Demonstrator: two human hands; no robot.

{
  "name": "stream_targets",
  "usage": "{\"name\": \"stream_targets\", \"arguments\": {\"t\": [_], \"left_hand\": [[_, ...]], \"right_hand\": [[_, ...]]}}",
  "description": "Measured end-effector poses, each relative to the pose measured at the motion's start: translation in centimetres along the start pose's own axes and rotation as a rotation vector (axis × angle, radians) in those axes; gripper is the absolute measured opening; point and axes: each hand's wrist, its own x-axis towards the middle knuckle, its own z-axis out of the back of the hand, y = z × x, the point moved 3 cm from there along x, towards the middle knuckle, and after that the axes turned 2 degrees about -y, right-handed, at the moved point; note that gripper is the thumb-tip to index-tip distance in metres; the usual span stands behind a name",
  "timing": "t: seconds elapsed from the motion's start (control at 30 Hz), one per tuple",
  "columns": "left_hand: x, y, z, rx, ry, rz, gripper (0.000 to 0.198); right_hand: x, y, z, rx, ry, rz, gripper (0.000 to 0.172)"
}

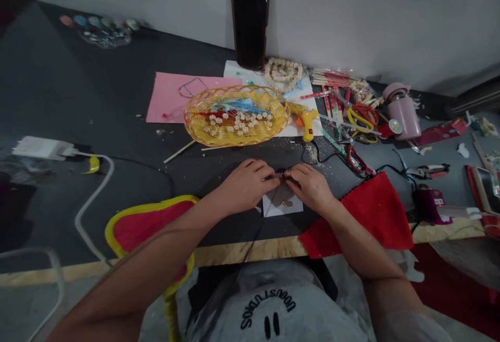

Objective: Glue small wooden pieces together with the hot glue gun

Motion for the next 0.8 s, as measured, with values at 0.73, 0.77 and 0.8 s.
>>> {"name": "stream_targets", "arguments": {"t": [0.73,0.77,0.8], "left_hand": [[0.2,-0.2,-0.6,0.084,0.007,0.021,0.033],[0.2,-0.2,-0.6,0.085,0.010,0.021,0.034],[0.2,-0.2,-0.6,0.084,0.014,0.021,0.035]], "right_hand": [[15.5,2.0,4.4,-0.360,0.121,0.029,0.017],[16.2,2.1,3.9,-0.387,0.164,0.014,0.017],[16.8,2.1,3.5,-0.403,0.207,-0.004,0.016]]}}
